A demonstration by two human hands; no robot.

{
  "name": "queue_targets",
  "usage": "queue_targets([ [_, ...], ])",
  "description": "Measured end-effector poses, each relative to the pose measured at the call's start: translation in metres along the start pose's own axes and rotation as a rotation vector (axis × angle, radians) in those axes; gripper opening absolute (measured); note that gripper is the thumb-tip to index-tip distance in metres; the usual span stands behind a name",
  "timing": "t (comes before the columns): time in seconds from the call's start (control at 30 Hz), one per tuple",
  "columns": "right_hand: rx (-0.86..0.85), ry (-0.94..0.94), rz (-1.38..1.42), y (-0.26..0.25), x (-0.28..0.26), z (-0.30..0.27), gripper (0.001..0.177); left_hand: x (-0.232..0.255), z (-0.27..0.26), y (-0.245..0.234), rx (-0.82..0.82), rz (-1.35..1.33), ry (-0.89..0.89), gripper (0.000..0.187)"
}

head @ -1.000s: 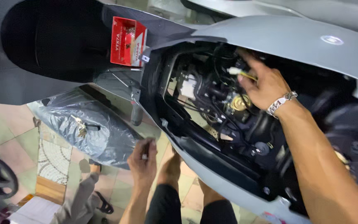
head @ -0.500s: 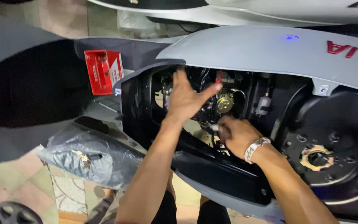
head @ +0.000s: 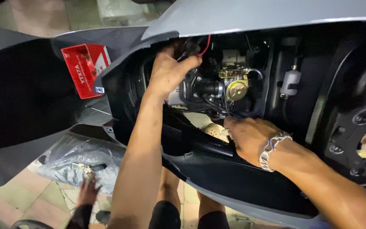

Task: The person manipulates wires, electrical connectors, and components inside the seat compartment of a motorcycle, connecting and arranging various colored cables by hand.

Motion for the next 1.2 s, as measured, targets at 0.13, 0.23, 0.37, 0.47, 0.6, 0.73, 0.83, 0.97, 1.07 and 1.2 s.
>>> queue_targets([
  [0.13, -0.042, 0.042, -0.020, 0.000, -0.006, -0.001, 0.023, -0.004, 0.000, 0.003, -0.044, -0.021, -0.129, 0.048],
  [0.23, 0.032, -0.028, 0.052, 0.000, -0.011, 0.002, 0.019, 0.005, -0.001, 0.011, -0.234, -0.199, -0.024, 0.047],
  [0.37, -0.021, 0.032, 0.022, 0.006, -0.004, 0.005, 0.017, -0.008, 0.000, 0.020, -0.304, -0.281, -0.071, 0.042],
  [0.47, 0.010, 0.020, 0.016, 0.006, -0.005, 0.008, 0.023, -0.021, 0.004, 0.029, -0.385, -0.423, -0.138, 0.032],
  [0.6, 0.005, 0.133, 0.016, -0.002, 0.000, 0.007, 0.028, -0.029, 0.004, 0.037, -0.489, -0.748, -0.353, 0.021],
  [0.73, 0.061, 0.332, 0.078, -0.015, 0.012, 0.004, 0.030, -0.015, 0.005, 0.024, -0.541, -0.996, -0.328, 0.025],
  [0.83, 0.499, 0.222, 0.427, -0.044, 0.006, 0.006, 0.060, 0.000, -0.002, 0.004, -0.655, -1.272, -0.292, 0.029],
  [0.97, 0.425, 0.153, 0.253, -0.035, -0.035, 0.021, 0.056, 0.003, 0.000, -0.004, -0.527, -1.430, -0.117, 0.041],
  [1.07, 0.655, -0.099, 0.251, -0.040, -0.090, 0.038, 0.038, -0.006, 0.010, -0.016, -0.292, -1.238, -0.041, 0.037],
  [1.2, 0.781, -0.048, 0.362, -0.046, -0.100, 0.058, 0.046, -0.003, -0.007, -0.032, -0.300, -0.792, -0.053, 0.047],
])
Point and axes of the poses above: each hand's wrist, its own z-axis towards the middle knuckle, its own y-axis out of the palm, x = y × z, the point moved 7 cm from there along z, towards the middle knuckle, and after that the axes turned 11 degrees about x, right-handed, at the moved point
